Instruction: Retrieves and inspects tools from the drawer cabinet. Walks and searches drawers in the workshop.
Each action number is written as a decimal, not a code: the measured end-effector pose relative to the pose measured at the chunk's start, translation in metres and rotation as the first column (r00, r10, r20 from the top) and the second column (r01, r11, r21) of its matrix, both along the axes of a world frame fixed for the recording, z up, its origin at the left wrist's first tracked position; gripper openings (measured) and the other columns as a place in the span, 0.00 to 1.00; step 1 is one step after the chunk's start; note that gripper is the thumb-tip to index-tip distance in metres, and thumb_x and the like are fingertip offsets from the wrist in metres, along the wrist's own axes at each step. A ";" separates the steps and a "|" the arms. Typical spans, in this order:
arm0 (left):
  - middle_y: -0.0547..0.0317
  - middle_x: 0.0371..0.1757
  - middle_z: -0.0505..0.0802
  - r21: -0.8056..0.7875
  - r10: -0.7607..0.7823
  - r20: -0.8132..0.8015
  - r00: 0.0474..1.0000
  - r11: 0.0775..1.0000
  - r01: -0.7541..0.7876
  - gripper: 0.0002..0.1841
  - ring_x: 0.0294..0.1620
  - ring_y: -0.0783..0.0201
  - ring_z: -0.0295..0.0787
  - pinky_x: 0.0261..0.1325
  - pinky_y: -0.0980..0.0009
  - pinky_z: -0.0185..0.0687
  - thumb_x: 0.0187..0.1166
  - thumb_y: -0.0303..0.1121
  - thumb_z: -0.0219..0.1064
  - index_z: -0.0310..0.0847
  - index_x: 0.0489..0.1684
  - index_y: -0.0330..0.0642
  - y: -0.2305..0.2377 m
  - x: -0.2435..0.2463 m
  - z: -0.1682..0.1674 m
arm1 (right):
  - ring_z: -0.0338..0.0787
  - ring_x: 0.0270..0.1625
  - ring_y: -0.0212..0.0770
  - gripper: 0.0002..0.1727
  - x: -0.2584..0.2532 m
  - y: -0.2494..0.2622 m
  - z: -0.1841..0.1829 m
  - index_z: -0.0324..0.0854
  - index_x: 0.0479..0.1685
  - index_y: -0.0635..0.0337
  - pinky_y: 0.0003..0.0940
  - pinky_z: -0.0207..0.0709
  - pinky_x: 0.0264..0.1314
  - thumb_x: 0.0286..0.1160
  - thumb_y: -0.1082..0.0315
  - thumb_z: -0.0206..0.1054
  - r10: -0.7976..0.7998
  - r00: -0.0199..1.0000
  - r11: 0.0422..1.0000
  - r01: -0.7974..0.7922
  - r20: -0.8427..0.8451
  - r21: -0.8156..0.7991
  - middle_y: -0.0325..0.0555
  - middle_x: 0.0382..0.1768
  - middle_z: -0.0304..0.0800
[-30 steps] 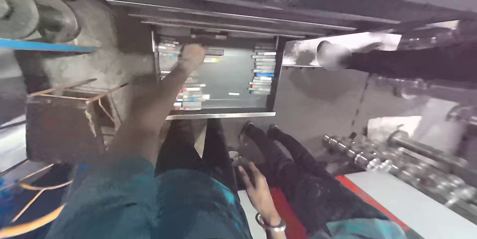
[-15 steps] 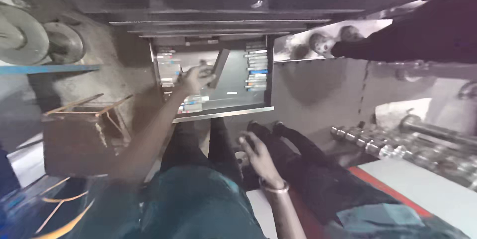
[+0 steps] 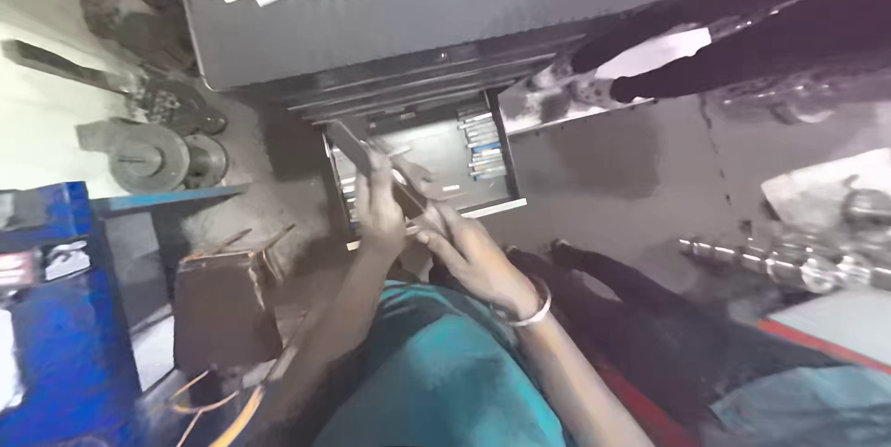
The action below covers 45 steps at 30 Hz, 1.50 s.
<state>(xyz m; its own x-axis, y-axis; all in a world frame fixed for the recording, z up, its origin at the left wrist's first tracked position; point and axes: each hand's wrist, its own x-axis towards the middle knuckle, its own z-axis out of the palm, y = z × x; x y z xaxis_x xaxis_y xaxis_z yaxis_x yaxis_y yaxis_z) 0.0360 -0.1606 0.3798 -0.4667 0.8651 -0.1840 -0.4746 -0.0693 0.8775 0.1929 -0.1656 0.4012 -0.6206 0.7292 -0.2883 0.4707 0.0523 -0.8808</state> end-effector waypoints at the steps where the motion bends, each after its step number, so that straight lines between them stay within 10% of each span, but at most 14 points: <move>1: 0.68 0.24 0.85 0.091 0.016 0.027 0.999 0.996 -0.019 0.21 0.25 0.69 0.87 0.36 0.68 0.91 0.94 0.54 0.39 0.73 0.52 0.51 0.008 -0.018 0.017 | 0.87 0.30 0.31 0.32 -0.004 -0.003 0.008 0.77 0.70 0.64 0.34 0.85 0.36 0.88 0.43 0.56 0.015 0.999 0.998 -0.013 -0.041 0.056 0.42 0.31 0.89; 10: 0.64 0.25 0.83 0.424 -0.038 0.113 0.993 0.906 -0.014 0.19 0.20 0.64 0.85 0.28 0.64 0.92 0.92 0.53 0.47 0.70 0.59 0.49 -0.004 -0.058 0.131 | 0.86 0.34 0.24 0.33 -0.018 -0.019 0.039 0.74 0.66 0.65 0.25 0.87 0.39 0.90 0.40 0.51 0.122 0.940 0.981 -0.066 -0.318 0.182 0.39 0.35 0.86; 16: 0.69 0.25 0.77 0.491 0.216 0.097 0.972 0.839 -0.235 0.28 0.14 0.73 0.70 0.17 0.80 0.72 0.91 0.61 0.23 0.68 0.53 0.57 -0.015 -0.112 0.162 | 0.88 0.34 0.27 0.32 0.003 -0.030 0.039 0.75 0.66 0.61 0.29 0.89 0.39 0.89 0.39 0.52 0.130 0.930 0.988 -0.094 -0.343 0.119 0.39 0.37 0.87; 19: 0.62 0.36 0.89 0.436 0.056 -0.077 0.995 0.900 -0.017 0.11 0.27 0.68 0.88 0.24 0.78 0.85 0.91 0.48 0.53 0.71 0.57 0.54 -0.028 -0.118 0.146 | 0.89 0.36 0.27 0.32 0.018 -0.033 0.040 0.75 0.69 0.56 0.28 0.89 0.38 0.88 0.37 0.51 0.122 0.937 0.990 -0.093 -0.327 0.102 0.38 0.39 0.90; 22: 0.53 0.48 0.95 0.310 -0.170 -0.113 0.979 0.930 0.197 0.19 0.30 0.67 0.92 0.26 0.76 0.85 0.79 0.45 0.73 0.73 0.58 0.48 -0.042 -0.091 0.115 | 0.88 0.35 0.23 0.31 0.027 -0.030 0.053 0.76 0.69 0.54 0.24 0.87 0.39 0.88 0.37 0.52 0.137 0.953 0.976 -0.083 -0.272 0.201 0.35 0.36 0.88; 26: 0.39 0.57 0.95 0.160 -0.398 0.165 0.903 0.914 0.373 0.21 0.44 0.59 0.98 0.29 0.76 0.86 0.83 0.43 0.67 0.70 0.64 0.37 -0.060 -0.051 0.083 | 0.83 0.26 0.22 0.26 0.039 -0.014 0.093 0.84 0.60 0.54 0.25 0.81 0.28 0.87 0.42 0.58 0.107 0.994 0.897 -0.102 0.012 0.429 0.34 0.29 0.88; 33: 0.37 0.62 0.92 0.124 -0.353 0.646 0.677 0.924 0.362 0.14 0.48 0.58 0.97 0.39 0.74 0.89 0.87 0.37 0.59 0.76 0.60 0.37 -0.070 -0.013 0.044 | 0.80 0.17 0.34 0.30 0.039 -0.007 0.156 0.88 0.61 0.50 0.40 0.72 0.17 0.86 0.37 0.52 0.071 0.891 0.797 -0.321 0.449 0.511 0.34 0.18 0.83; 45: 0.45 0.58 0.93 0.079 -0.376 0.630 0.680 0.901 0.426 0.15 0.51 0.62 0.92 0.55 0.68 0.89 0.83 0.32 0.58 0.82 0.59 0.34 -0.069 -0.002 0.033 | 0.71 0.15 0.22 0.25 0.039 0.006 0.192 0.90 0.51 0.48 0.27 0.62 0.15 0.83 0.38 0.57 -0.002 0.909 0.758 -0.271 0.418 0.594 0.27 0.16 0.79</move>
